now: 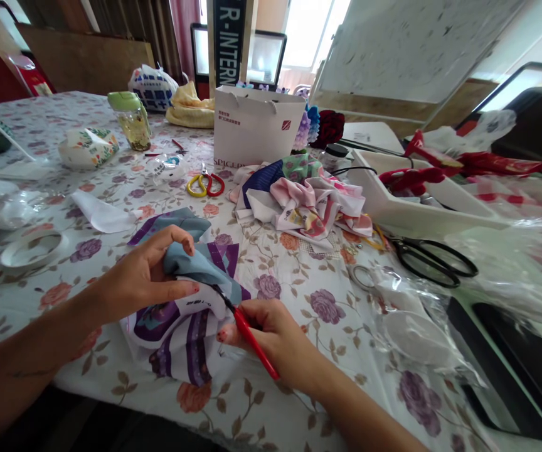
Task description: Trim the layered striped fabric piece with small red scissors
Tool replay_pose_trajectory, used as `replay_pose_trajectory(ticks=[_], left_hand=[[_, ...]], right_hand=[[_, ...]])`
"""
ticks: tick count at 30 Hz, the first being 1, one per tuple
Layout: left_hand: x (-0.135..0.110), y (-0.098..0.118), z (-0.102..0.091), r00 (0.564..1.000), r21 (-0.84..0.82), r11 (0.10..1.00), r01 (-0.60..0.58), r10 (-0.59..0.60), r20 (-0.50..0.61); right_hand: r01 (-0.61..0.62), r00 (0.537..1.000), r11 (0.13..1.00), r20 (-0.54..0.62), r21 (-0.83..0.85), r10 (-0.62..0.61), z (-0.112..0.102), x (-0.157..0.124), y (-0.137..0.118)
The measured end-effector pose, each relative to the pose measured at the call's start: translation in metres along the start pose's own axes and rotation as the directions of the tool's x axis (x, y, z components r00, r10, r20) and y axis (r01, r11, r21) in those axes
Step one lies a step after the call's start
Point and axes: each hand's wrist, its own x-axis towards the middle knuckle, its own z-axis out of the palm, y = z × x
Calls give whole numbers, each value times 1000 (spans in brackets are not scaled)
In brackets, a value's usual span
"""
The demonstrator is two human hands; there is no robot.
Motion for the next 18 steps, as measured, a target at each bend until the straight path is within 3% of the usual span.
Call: replay_pose_trajectory(ticks=[5,8,18], left_hand=[[2,-4,-6,993,110,989,-96,88,79],[7,-6,-7,993,123,986,-113,108,49],[6,-2,-5,998,96,994,54,-56,18]], right_hand=[[-9,1000,1000,-28,3,10,-1,0,1],[-1,1000,1000,-19,1,1,-1,0,1],[-4,1000,999,18,-36,5,1,-1,-1]])
